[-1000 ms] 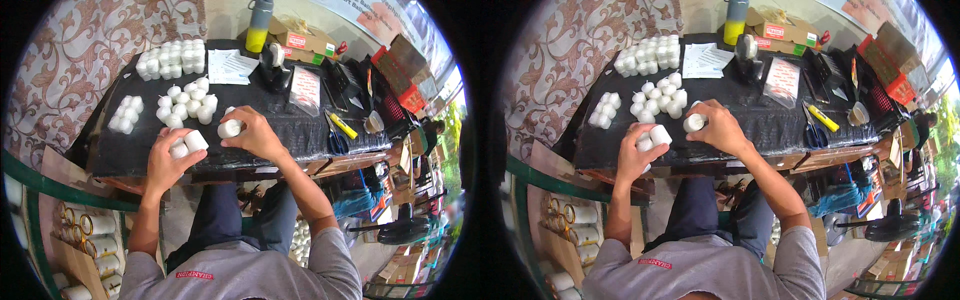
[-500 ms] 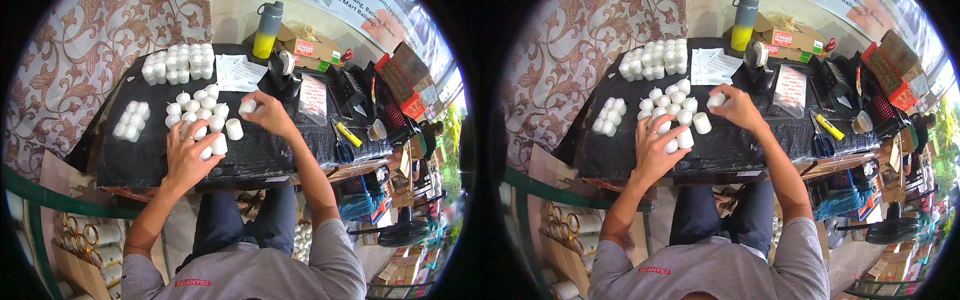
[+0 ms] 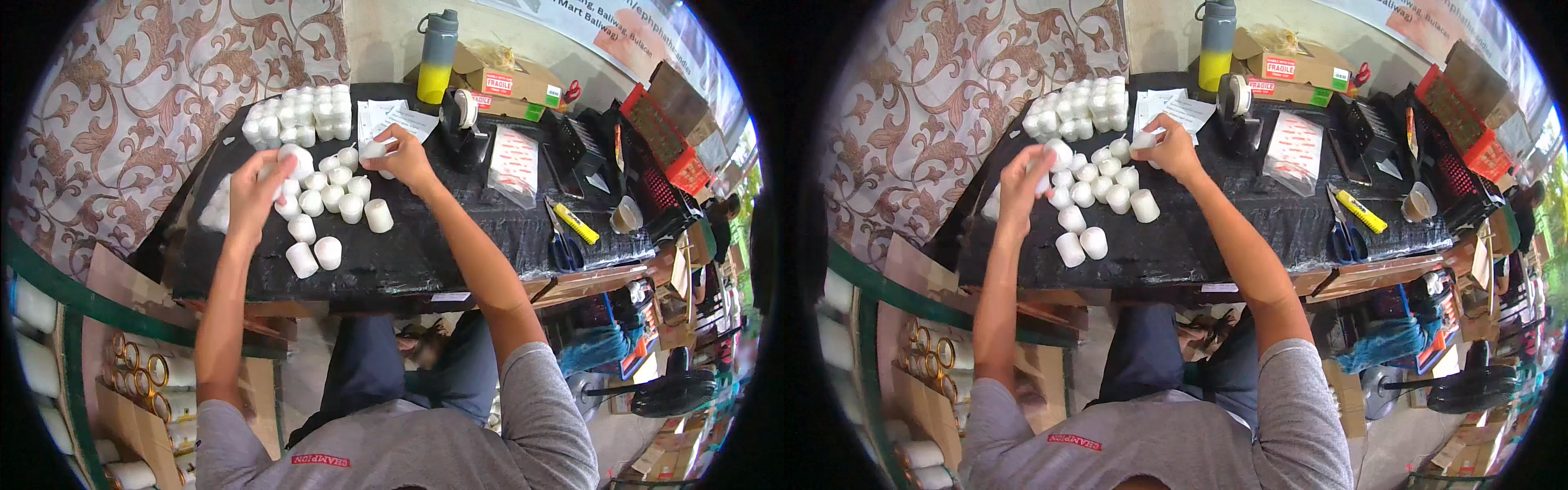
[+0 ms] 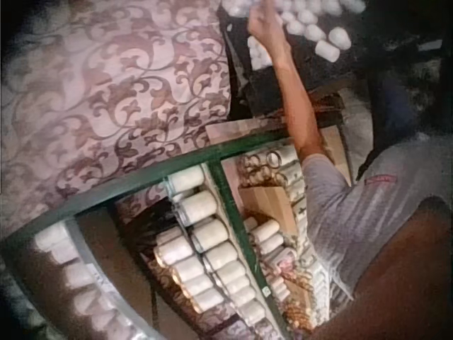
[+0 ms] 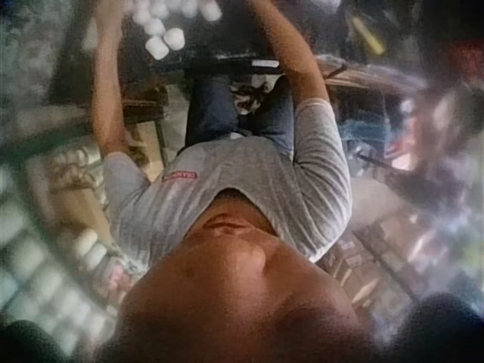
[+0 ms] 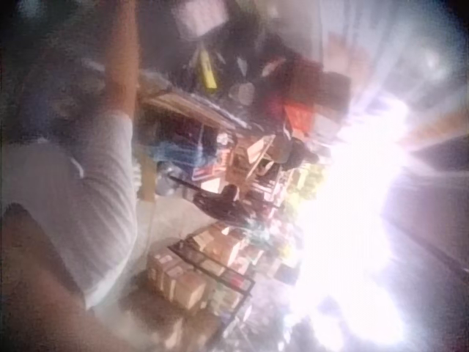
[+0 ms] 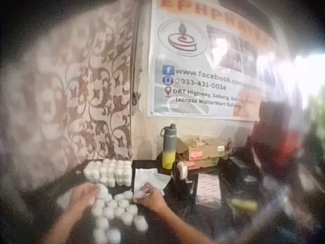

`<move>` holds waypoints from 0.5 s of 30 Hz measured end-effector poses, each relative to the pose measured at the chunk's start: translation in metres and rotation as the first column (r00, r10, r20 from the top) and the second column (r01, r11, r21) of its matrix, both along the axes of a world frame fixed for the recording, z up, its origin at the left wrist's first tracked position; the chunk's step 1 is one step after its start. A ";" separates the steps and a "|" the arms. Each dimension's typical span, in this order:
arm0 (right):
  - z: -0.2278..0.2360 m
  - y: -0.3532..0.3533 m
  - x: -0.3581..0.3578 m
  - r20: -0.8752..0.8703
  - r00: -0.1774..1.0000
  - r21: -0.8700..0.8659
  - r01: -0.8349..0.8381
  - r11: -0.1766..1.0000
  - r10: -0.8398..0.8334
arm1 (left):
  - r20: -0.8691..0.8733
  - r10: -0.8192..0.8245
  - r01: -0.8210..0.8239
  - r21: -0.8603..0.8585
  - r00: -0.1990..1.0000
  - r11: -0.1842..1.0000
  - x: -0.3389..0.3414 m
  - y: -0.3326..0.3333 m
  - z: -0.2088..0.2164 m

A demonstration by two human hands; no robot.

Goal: The person arranges small white candles on a table, places them into clear plastic bags, and seals the bags. They repeatedly gather candles from a box on the floor and continue packaging them in groups.

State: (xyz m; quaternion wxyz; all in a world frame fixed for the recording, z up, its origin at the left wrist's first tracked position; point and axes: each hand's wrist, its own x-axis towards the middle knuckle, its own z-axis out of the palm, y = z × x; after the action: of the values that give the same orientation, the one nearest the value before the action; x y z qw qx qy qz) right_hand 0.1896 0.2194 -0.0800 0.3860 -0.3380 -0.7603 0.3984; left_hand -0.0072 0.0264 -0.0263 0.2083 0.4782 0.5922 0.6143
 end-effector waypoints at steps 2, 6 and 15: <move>-0.014 0.004 -0.003 -0.021 0.996 0.137 -0.085 0.987 0.088 | -0.003 -0.055 0.054 -0.129 0.998 0.990 -0.025 0.034 0.010; -0.007 0.005 0.001 -0.069 0.984 -0.027 -0.167 0.986 0.165 | -0.439 -0.168 0.000 -0.358 0.882 0.934 -0.074 0.109 0.002; 0.014 0.010 0.033 -0.404 0.872 -0.558 -0.475 0.680 0.278 | -0.245 -0.627 0.222 -0.790 0.740 0.572 -0.112 0.160 -0.019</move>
State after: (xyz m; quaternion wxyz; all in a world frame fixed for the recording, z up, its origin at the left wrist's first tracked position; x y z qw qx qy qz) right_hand 0.2222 0.2296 -0.0663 0.2609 -0.2220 -0.5665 0.7495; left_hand -0.1192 0.1866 -0.0456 0.3626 0.6320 0.6754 0.1137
